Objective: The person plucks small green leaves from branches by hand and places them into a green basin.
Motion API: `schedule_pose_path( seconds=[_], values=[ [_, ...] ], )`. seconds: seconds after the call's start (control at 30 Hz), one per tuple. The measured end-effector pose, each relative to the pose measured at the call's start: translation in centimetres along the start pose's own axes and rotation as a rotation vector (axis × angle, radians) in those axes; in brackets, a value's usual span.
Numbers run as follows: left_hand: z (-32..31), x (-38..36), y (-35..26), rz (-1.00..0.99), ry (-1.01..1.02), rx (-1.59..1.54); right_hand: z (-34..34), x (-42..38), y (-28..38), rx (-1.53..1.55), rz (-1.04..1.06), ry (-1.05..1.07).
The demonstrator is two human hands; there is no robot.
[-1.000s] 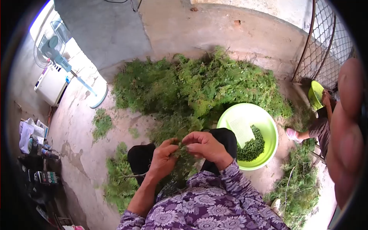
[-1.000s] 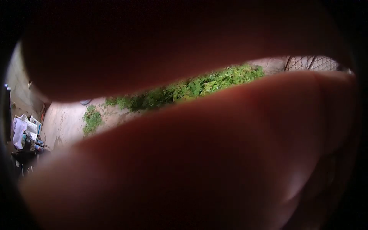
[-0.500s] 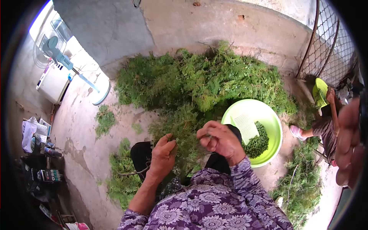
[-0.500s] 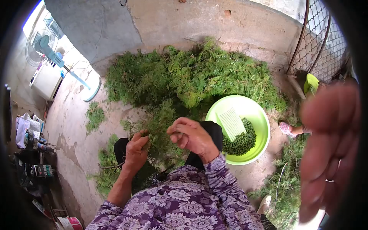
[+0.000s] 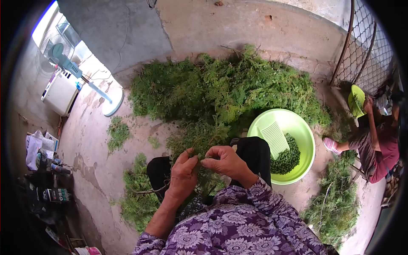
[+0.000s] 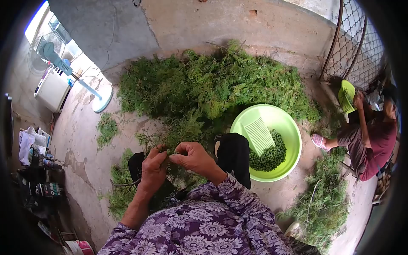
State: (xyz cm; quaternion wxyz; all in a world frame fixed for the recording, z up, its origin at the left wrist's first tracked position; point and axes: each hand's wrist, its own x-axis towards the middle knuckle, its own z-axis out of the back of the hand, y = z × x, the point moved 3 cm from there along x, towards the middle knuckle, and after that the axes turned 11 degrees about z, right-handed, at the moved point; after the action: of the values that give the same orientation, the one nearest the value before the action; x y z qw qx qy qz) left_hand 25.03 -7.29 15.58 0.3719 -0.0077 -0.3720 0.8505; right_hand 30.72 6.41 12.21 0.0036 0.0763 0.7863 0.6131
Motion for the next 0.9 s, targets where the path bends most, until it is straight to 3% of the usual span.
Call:
schedule_pose_path(
  seconds=[0.23,0.43,0.5,0.67,0.73,0.9],
  values=[
    [-0.2,-0.1,-0.6,0.018,0.010,-0.077,-0.4,-0.6,0.6,0.236,0.006,-0.095],
    [0.0,-0.1,-1.3,-0.037,-0.038,-0.051,1.7,-0.3,0.4,0.172,0.099,-0.386],
    [0.1,-0.4,-0.9,-0.023,-0.026,-0.065,4.3,-0.3,1.9,0.361,0.264,-0.492],
    [-0.6,-0.3,-0.4,0.006,0.026,-0.047,3.0,-0.6,3.1,0.480,0.182,-0.378],
    [-1.0,-0.4,-0.4,-0.080,0.013,0.012,2.2,-0.3,2.4,0.341,0.069,-0.161],
    [-0.9,-0.5,-0.6,-0.067,0.049,0.019,0.9,-0.3,2.2,-0.065,0.014,-0.026]
  ],
)
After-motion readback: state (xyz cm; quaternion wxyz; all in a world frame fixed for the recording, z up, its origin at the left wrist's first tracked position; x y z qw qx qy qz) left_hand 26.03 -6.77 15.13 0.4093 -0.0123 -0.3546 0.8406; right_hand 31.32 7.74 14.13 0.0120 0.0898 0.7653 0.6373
